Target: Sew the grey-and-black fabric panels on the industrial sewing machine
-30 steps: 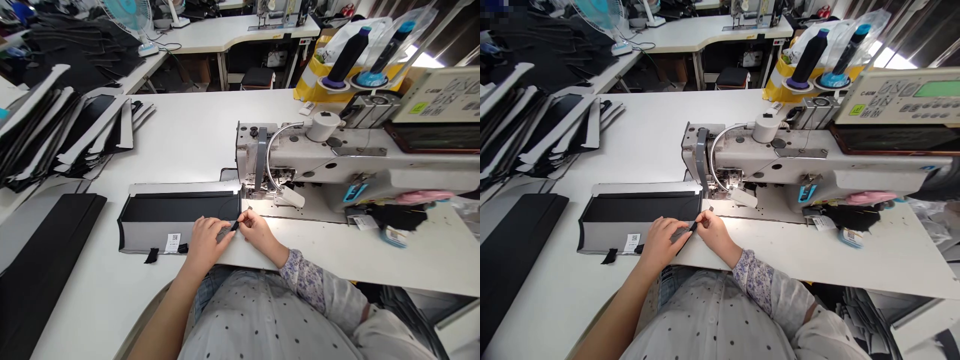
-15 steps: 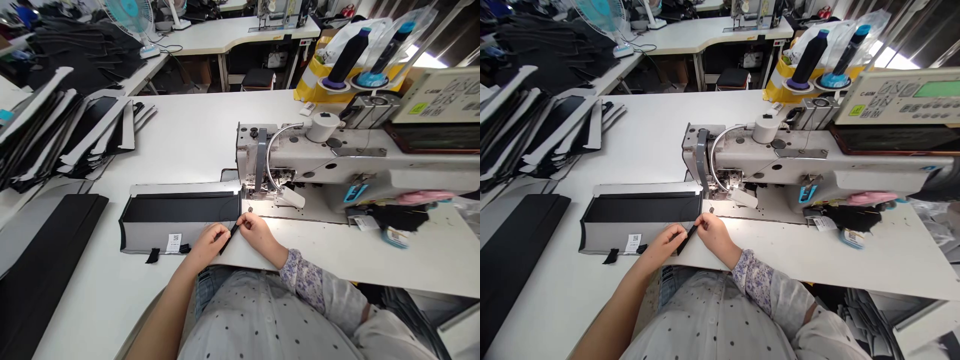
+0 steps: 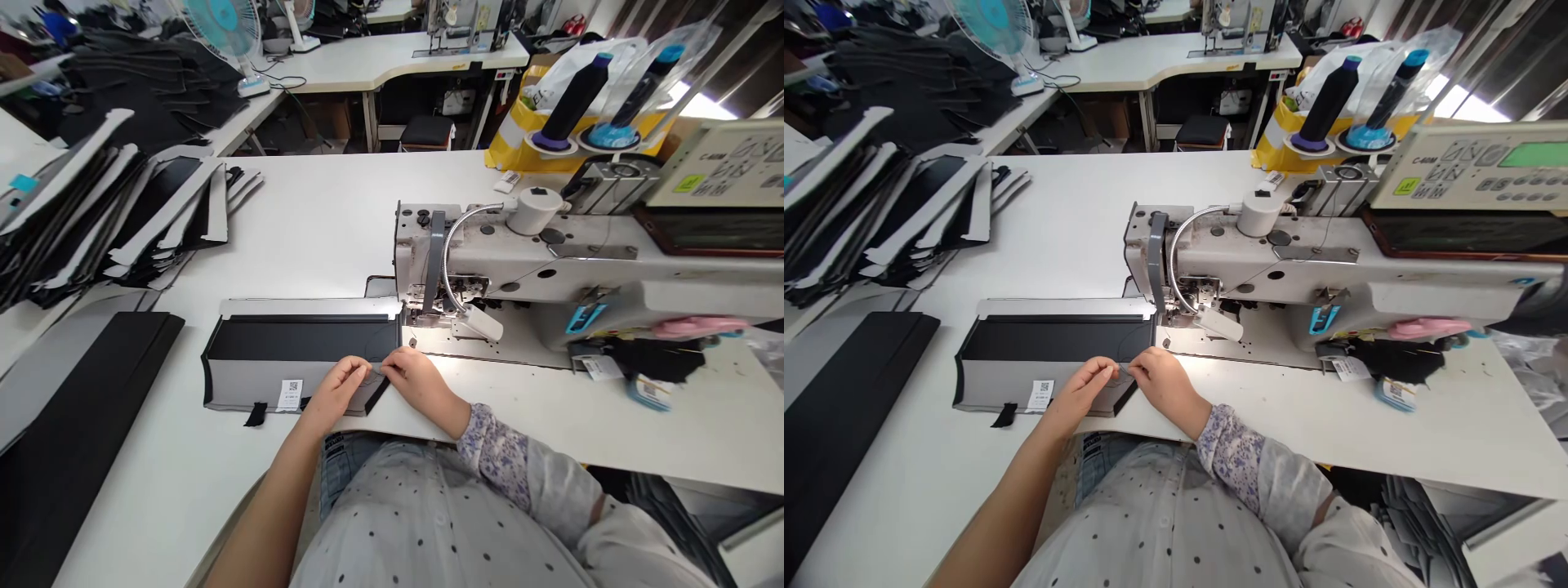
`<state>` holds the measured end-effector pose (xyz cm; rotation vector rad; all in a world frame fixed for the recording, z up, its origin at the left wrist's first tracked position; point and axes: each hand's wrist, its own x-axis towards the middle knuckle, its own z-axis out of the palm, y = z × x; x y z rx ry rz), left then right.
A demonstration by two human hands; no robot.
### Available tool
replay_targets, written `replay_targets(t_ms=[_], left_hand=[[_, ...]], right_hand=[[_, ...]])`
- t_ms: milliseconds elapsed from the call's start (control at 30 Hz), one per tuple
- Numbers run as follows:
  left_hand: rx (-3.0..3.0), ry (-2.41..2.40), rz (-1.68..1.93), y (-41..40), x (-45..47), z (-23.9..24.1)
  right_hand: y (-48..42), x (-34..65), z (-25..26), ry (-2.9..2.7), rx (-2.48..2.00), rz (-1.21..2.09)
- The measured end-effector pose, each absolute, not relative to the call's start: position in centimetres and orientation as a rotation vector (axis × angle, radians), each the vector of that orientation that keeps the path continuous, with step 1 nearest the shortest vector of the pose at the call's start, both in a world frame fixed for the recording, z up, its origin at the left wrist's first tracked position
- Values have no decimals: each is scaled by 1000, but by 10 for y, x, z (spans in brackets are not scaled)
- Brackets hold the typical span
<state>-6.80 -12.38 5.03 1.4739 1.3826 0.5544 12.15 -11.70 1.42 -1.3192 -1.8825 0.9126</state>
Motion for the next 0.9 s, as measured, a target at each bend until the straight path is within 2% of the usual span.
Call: replay_targets(t_ms=[100, 300, 467, 767, 900], left_hand=[[1576, 1403, 530, -127, -67, 44], [1903, 1501, 428, -124, -46, 39], [1886, 1578, 566, -123, -42, 37], [1729, 1575, 688, -126, -49, 35], [1471, 1672, 838, -125, -58, 35]], right_hand=[[-114, 127, 17, -1789, -1358, 1006], [-114, 120, 36, -1954, -1244, 962], [-113, 128, 28, -1656, -1360, 1050], [-119, 125, 15, -2252, -1351, 631], [-118, 120, 13, -2227, -1351, 643]])
